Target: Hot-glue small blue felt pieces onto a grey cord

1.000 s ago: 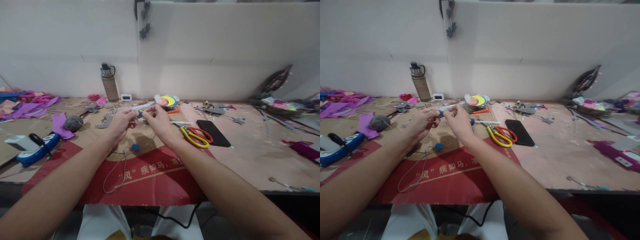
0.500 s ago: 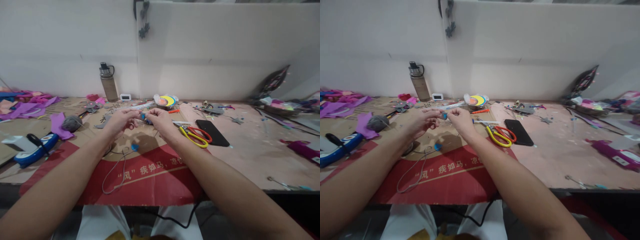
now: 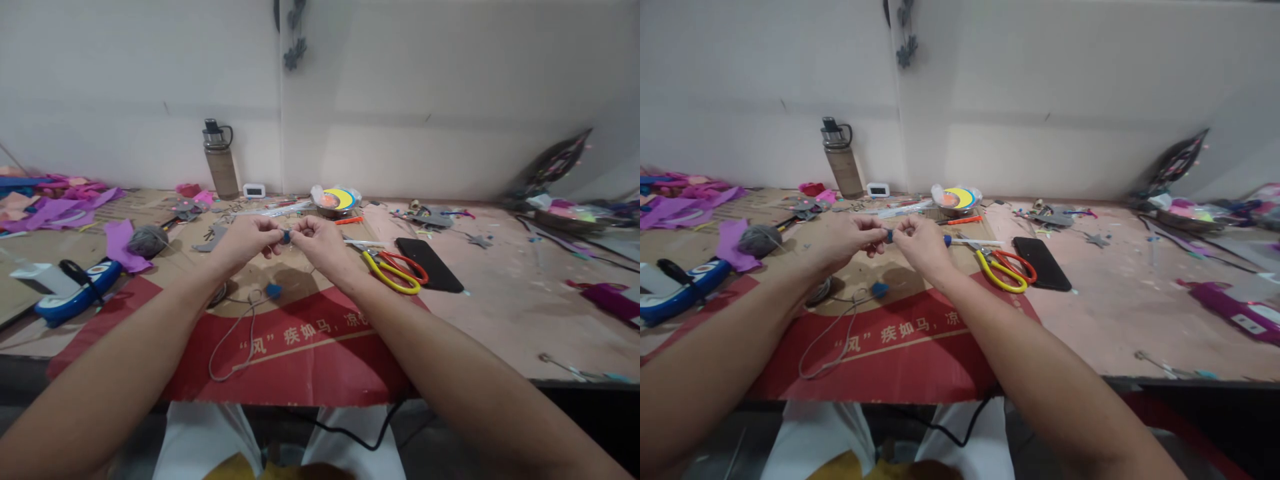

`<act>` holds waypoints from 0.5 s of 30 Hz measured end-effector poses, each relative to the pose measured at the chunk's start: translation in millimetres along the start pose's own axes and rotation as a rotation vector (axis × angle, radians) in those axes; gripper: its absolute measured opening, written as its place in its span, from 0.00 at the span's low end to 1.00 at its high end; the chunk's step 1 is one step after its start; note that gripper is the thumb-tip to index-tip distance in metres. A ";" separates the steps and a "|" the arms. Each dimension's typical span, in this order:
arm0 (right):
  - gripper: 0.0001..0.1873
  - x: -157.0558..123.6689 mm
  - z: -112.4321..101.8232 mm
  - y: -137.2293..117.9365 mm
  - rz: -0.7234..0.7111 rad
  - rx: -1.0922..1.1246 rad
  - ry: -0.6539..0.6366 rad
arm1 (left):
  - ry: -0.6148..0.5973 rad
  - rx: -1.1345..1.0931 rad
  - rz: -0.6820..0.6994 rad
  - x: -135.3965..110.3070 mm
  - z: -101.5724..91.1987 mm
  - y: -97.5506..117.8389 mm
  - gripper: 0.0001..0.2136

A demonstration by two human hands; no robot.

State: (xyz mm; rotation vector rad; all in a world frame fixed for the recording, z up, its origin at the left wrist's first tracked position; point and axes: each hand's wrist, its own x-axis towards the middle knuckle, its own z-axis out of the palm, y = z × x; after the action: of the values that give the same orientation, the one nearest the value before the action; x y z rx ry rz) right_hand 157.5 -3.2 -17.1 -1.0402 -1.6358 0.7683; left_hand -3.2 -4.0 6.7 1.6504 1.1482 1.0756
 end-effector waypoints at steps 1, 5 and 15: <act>0.07 -0.2 -0.8 0.1 0.002 0.001 -0.004 | -0.036 -0.010 -0.018 -0.5 -1.6 1.5 0.03; 0.08 -0.7 -3.6 1.0 -0.007 -0.008 -0.023 | -0.104 0.024 -0.014 -5.8 -5.7 10.9 0.06; 0.08 -3.1 -4.1 0.4 -0.035 -0.095 -0.080 | -0.068 0.172 0.035 -4.5 -2.1 8.7 0.08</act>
State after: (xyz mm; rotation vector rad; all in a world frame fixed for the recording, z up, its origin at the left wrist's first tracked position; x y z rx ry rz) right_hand 161.8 -5.8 -17.5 -1.0562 -1.7686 0.7229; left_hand -4.0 -10.1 14.6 1.8325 1.1994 0.9565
